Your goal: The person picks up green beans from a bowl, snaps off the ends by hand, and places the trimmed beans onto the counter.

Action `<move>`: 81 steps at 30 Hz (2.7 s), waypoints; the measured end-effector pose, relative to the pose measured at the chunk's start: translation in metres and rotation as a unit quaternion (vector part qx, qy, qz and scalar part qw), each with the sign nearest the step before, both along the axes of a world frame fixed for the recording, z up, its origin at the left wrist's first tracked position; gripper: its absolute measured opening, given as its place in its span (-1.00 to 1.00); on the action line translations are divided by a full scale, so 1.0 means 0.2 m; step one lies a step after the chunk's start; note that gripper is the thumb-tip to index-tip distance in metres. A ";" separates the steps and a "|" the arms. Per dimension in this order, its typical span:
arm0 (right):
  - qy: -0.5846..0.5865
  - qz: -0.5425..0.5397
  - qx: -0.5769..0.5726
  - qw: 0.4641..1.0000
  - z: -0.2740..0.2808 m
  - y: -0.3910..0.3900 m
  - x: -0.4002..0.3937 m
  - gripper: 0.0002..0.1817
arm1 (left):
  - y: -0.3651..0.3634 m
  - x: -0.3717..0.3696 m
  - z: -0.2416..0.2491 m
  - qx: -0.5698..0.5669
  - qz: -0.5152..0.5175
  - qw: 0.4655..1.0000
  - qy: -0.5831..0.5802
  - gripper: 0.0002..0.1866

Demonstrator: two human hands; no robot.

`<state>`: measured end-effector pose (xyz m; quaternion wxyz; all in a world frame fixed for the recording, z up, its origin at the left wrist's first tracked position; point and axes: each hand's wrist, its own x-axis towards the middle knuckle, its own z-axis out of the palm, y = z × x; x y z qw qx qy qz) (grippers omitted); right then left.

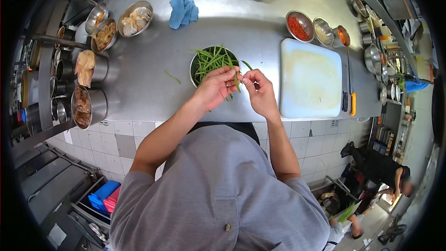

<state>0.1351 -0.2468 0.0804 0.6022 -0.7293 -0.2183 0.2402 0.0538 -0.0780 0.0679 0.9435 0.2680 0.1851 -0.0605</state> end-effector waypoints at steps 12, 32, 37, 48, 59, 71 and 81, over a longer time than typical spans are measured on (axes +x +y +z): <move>-0.196 -0.111 -0.133 0.965 -0.25 -0.15 0.20 -0.91 | 0.11 -0.05 0.08 0.306 -0.091 0.947 -0.010 -0.73; -0.025 0.063 -0.012 0.998 0.04 0.00 0.07 -0.90 | 0.10 -0.13 0.26 0.652 -0.103 0.748 -0.077 -0.81; 0.217 0.112 0.061 0.968 0.02 -0.06 0.08 -0.88 | 0.09 -0.17 0.21 0.509 -0.131 0.848 -0.063 -0.82; 0.221 0.052 0.123 0.966 -0.05 -0.01 -0.01 -0.87 | 0.08 -0.16 0.26 0.558 -0.128 0.818 -0.060 -0.84; 0.229 -0.071 0.254 0.937 -0.02 0.08 -0.11 -0.91 | -0.08 -0.11 0.11 0.388 -0.079 0.916 -0.059 -0.91; 0.123 -0.104 0.032 0.986 -0.11 -0.09 0.06 -0.89 | 0.08 -0.19 0.05 0.405 0.019 0.914 -0.009 -0.88; -0.066 -0.129 -0.227 0.963 -0.31 -0.18 0.19 -0.89 | 0.63 -0.45 -0.23 0.623 0.100 0.761 0.149 -0.90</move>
